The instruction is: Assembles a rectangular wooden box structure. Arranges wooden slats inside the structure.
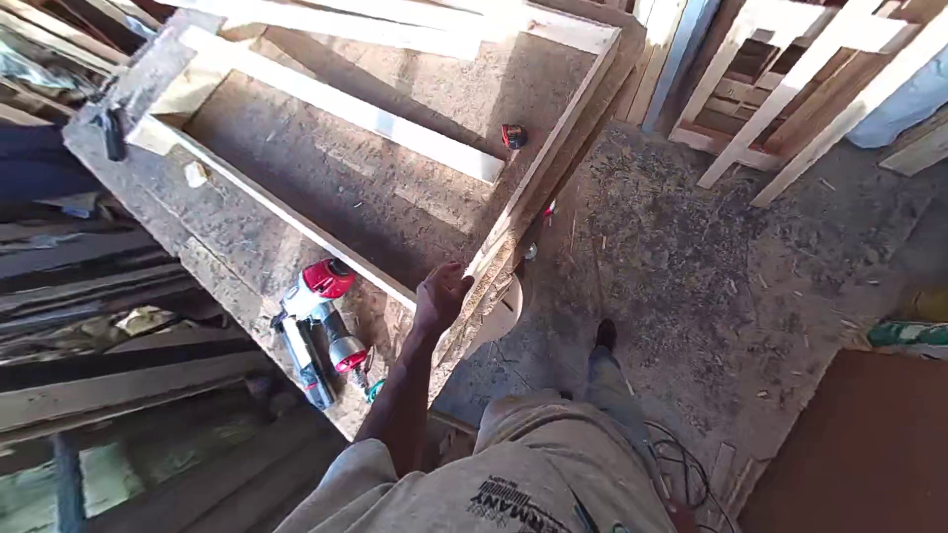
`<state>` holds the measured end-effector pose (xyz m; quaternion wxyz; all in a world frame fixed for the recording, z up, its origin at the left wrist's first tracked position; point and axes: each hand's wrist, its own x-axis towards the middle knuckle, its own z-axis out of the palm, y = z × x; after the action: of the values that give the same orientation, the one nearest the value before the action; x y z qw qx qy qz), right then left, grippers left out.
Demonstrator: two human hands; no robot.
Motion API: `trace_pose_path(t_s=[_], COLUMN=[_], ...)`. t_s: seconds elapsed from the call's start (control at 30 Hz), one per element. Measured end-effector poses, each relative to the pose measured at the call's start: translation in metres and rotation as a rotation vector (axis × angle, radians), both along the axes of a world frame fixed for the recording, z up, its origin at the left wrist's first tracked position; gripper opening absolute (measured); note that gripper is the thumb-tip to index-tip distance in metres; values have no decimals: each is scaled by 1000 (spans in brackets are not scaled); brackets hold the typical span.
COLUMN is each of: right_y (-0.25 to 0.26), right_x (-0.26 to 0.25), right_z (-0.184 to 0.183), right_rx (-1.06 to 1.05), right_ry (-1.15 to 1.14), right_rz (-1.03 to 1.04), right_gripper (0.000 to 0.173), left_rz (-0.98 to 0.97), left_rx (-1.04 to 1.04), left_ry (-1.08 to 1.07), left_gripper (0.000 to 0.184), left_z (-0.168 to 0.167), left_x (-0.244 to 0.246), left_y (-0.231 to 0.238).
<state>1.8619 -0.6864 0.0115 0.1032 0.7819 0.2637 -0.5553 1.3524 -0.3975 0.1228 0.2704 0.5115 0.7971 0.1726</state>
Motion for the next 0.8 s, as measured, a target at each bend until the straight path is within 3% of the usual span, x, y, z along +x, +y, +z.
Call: trace_pose_path(t_s=[0.07, 0.13, 0.27, 0.37, 0.43, 0.57, 0.67, 0.8], right_y=[45, 146, 399, 554, 630, 706, 724, 747], right_x=[67, 100, 62, -15, -78, -211, -297, -373], right_z=[-83, -102, -28, 31, 64, 96, 81, 44], right_rx=[161, 222, 381, 518, 640, 945, 1036, 987], right_ry=[-54, -127, -109, -46, 2, 97, 192, 201], right_rz=[152, 297, 593, 812, 930, 1021, 1091, 1266], right_gripper=[37, 40, 42, 46, 48, 46, 46, 71], left_rz=[61, 119, 241, 368, 448, 516, 580, 724], left_rx=[-48, -54, -38, 19, 73, 103, 6, -138], left_ry=[11, -3, -45, -69, -111, -131, -196, -278], left_gripper=[49, 47, 44, 39, 36, 46, 70, 102], left_z=[-14, -24, -25, -32, -40, -52, -59, -76], left_x=[12, 22, 42, 54, 62, 45, 20, -18], left_y=[-3, -3, 14, 29, 44, 110, 191, 292])
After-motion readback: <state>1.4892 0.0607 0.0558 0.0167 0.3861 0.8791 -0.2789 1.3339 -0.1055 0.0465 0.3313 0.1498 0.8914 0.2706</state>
